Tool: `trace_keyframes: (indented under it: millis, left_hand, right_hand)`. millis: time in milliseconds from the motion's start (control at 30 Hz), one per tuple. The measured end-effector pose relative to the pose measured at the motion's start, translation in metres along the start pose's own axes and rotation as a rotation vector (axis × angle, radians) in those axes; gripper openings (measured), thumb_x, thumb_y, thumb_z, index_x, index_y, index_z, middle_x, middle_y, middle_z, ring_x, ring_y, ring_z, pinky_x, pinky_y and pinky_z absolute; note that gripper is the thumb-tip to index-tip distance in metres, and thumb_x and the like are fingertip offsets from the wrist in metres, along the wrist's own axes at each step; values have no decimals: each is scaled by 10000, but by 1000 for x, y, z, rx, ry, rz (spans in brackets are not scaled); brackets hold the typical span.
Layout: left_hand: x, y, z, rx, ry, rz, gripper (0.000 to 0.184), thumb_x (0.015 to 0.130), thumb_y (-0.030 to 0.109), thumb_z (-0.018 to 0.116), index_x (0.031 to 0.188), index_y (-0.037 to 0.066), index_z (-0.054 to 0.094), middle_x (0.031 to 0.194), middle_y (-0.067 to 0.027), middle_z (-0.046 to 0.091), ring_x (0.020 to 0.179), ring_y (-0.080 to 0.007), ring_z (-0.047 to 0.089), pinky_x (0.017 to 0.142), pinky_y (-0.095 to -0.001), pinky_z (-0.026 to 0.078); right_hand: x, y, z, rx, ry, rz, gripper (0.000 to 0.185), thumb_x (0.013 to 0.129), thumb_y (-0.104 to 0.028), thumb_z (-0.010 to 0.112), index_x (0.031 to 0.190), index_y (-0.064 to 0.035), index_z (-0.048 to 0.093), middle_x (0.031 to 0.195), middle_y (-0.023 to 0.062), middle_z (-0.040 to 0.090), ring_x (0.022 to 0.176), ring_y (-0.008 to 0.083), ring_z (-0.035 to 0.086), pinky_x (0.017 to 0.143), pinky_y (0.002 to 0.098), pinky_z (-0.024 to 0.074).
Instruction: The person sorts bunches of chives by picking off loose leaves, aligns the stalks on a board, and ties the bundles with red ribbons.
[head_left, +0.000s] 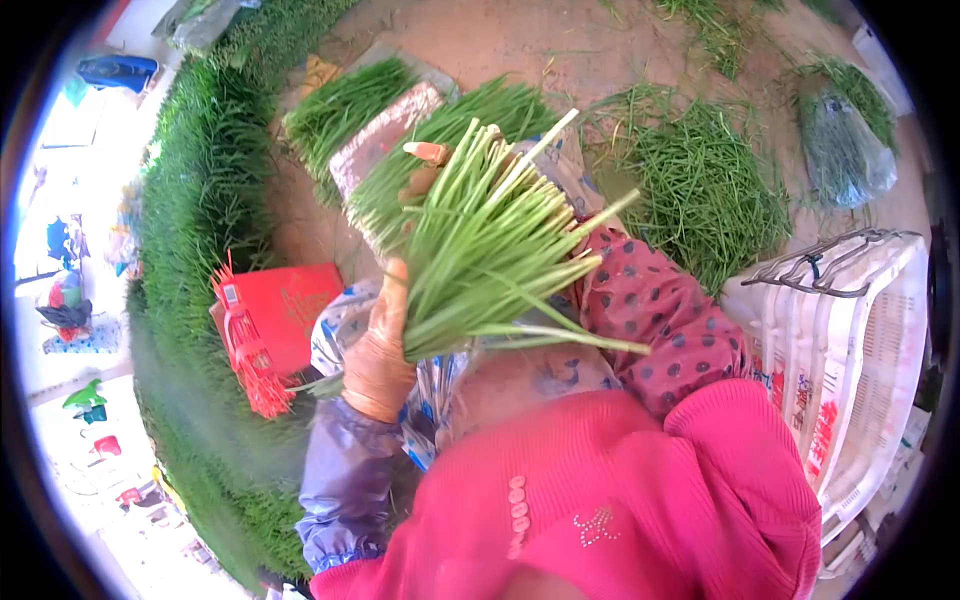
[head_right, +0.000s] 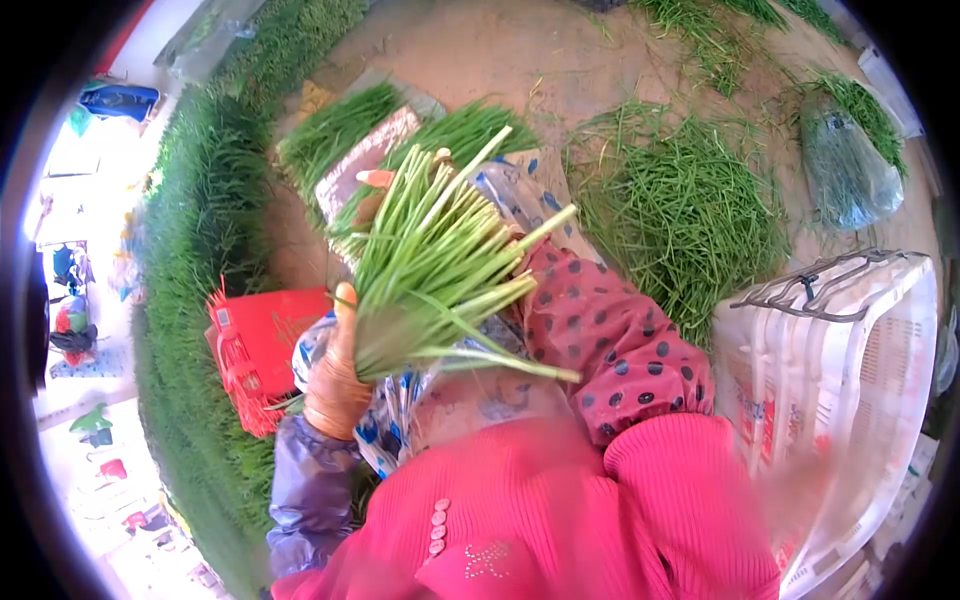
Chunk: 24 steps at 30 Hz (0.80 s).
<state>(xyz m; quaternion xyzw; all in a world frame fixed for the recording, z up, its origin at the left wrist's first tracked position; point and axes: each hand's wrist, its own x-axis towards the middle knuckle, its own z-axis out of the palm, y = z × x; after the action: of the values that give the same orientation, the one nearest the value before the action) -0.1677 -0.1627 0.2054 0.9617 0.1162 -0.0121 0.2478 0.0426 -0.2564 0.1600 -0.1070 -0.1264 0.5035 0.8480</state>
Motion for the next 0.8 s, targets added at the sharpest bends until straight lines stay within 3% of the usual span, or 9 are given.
trace_keyframes:
  millis: [67,100,200,333,400,467,567,700,800]
  left_hand:
    - [-26,-8,28,89,27,-20,809,843,12,639,1513,55,187,1248,-249,574,1118,-388,593,932,-378,477]
    - [-36,-6,38,73,18,-28,895,770,45,602,1528,149,139,1473,-280,314,1143,-457,534,825,-466,520]
    - [-53,-1,45,-58,-57,-60,937,730,51,655,1524,139,165,1482,-277,293,1226,-461,464,931,-450,478]
    - [-36,-11,-36,-87,-562,64,1083,577,131,861,1479,13,275,1518,-211,294,1399,-348,307,1156,-404,252]
    - [-38,-29,-82,-376,-395,-99,967,621,370,868,1404,7,434,1477,-185,394,1338,-294,412,1120,-391,292]
    - [-25,-24,-96,-1102,-177,-168,1089,686,371,858,1496,18,222,1317,-202,537,1213,-302,539,1042,-416,407]
    - [16,-25,-78,-1048,70,-95,1305,654,741,689,1522,36,17,1351,-293,474,1224,-309,529,992,-384,445]
    - [48,-81,38,-1404,-349,15,1222,622,707,734,1500,39,210,1416,-182,445,1239,-184,499,971,-272,413]
    - [50,-36,60,-1461,-622,-28,1153,618,521,832,1480,24,250,1425,-124,430,1269,-191,446,1027,-322,371]
  right_hand:
    - [-8,0,5,-124,-17,50,327,984,-297,505,1176,-52,603,935,37,596,908,230,600,800,381,503]
    - [-13,-1,6,-176,-21,71,331,984,-301,504,1175,-50,603,926,35,595,901,229,601,794,380,504]
    - [-25,-7,10,-332,-17,115,342,985,-314,501,1171,-47,603,899,30,592,880,228,603,775,376,507]
    - [-33,-8,17,-449,-32,163,357,987,-332,497,1166,-42,603,864,23,587,851,226,606,751,371,511]
    - [-32,-6,19,-478,-48,185,365,987,-340,495,1164,-39,602,846,20,585,837,226,608,739,369,514]
    - [-32,-2,22,-491,-71,202,374,988,-349,493,1161,-37,602,828,16,583,823,225,609,727,367,516]
    - [-33,0,29,-514,-93,217,386,989,-362,489,1157,-33,602,801,11,579,801,224,611,709,363,519]
    - [-42,-11,33,-538,-66,216,404,991,-379,485,1152,-28,602,766,4,575,773,222,614,685,358,523]
    - [-45,-22,31,-492,-28,192,418,992,-392,482,1148,-24,602,739,-1,572,751,221,616,666,355,527]
